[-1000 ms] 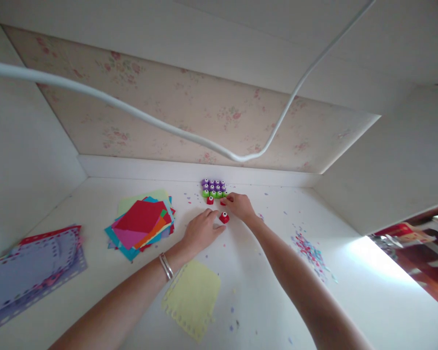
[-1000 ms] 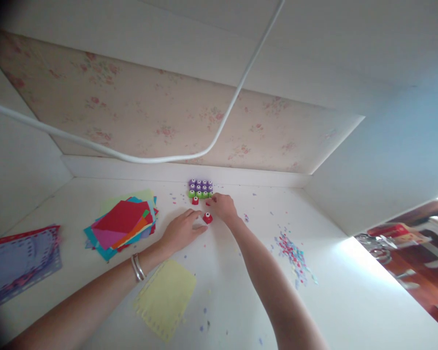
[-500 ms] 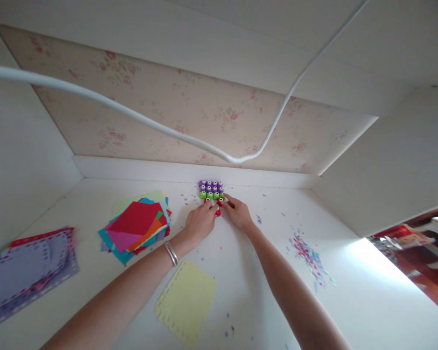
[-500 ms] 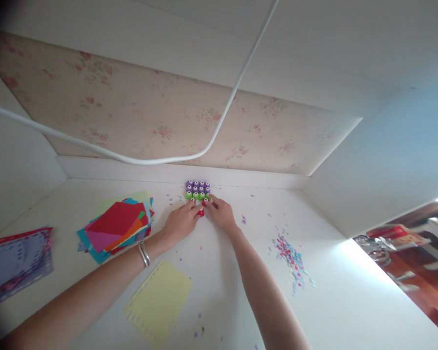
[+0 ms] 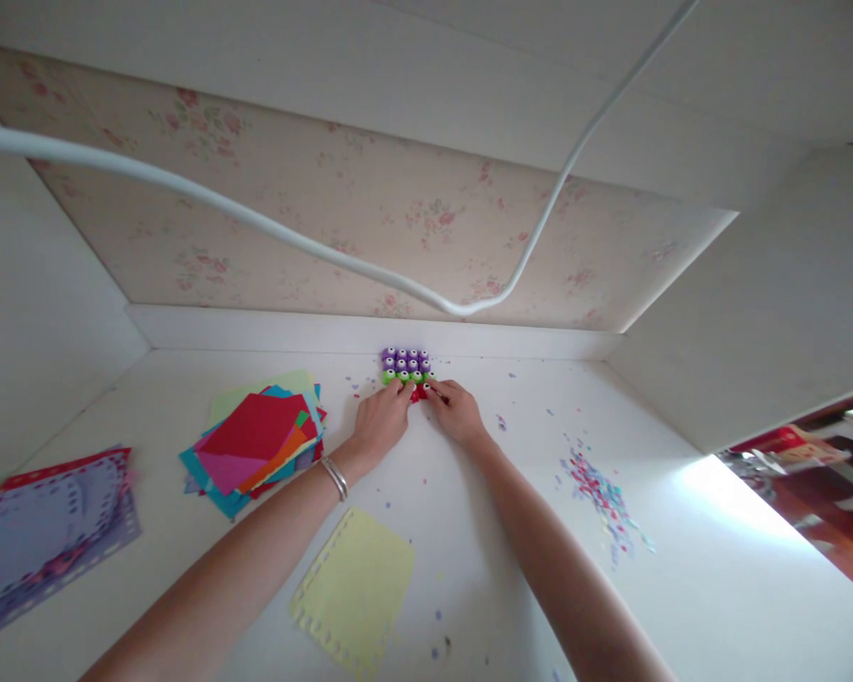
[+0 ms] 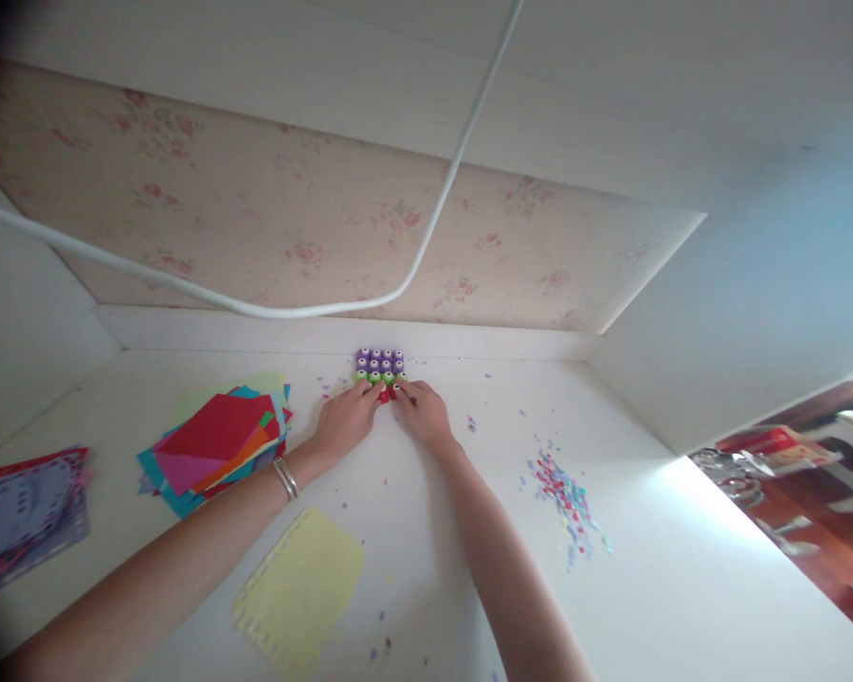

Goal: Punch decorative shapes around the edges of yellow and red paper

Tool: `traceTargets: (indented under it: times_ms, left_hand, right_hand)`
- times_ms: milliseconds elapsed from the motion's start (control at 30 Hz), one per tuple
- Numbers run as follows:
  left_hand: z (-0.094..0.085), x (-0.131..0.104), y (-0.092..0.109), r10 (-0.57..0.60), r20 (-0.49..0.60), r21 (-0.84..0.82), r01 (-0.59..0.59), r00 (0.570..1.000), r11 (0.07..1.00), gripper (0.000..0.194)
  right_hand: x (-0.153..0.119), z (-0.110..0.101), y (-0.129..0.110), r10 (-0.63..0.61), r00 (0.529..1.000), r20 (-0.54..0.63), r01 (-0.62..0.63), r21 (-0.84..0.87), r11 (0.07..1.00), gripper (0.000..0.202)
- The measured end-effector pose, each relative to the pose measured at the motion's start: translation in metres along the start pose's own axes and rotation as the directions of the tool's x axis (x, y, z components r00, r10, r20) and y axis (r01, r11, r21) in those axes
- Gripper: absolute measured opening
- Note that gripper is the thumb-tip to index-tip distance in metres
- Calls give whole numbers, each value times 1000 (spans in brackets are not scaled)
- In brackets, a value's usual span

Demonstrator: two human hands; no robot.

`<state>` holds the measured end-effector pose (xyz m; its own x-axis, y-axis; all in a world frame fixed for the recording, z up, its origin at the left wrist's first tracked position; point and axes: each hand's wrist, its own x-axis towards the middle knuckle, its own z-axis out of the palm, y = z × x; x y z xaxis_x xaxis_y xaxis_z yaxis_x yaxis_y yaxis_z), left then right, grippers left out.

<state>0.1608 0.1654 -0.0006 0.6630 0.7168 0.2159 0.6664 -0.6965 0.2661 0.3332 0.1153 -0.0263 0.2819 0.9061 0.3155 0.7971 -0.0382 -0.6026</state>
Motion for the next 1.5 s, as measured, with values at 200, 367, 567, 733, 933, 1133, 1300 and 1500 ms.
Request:
traceTargets:
  times_ms: [200, 367, 567, 733, 933, 1133, 1300, 1500]
  left_hand:
    - [2, 6, 1, -27, -35, -11, 27, 999, 1000, 43]
    - [-1, -4, -8, -48, -68, -57, 44, 997, 997, 42]
    - [-9, -9, -29, -107, -88, -92, 98, 990, 991, 40]
    - [-5, -2, -28, -109, -67, -124, 100, 992, 987, 30]
    - [-3, 3, -27, -162, -59, -213, 147, 985, 966, 25]
    - [-21, -12, -39, -181, -29, -353, 159, 983, 922, 30]
    - [-51, -89, -40, -151, 14, -456, 140, 988, 879, 27]
    - [-67, -201, -32, -169, 104, -585, 198, 980, 787, 27]
  right_hand:
    - [-2, 3, -5, 30, 999, -19, -31, -56, 998, 34]
    - [-6, 2, -8, 24, 1000, -19, -25, -61, 998, 33]
    - [-6, 0, -6, 38, 998, -43, -40, -51, 998, 35]
    - [-9, 0, -8, 18, 1000, -14, -19, -64, 998, 38]
    - [-14, 3, -15, -12, 1000, -22, 11, -56, 998, 48]
    - [-14, -6, -16, 60, 990, -126, -54, 48, 997, 40]
    - [-37, -12, -21, 218, 955, -199, -182, 184, 966, 52]
    - [-90, -5, -50, 175, 984, -9, -173, 140, 975, 35]
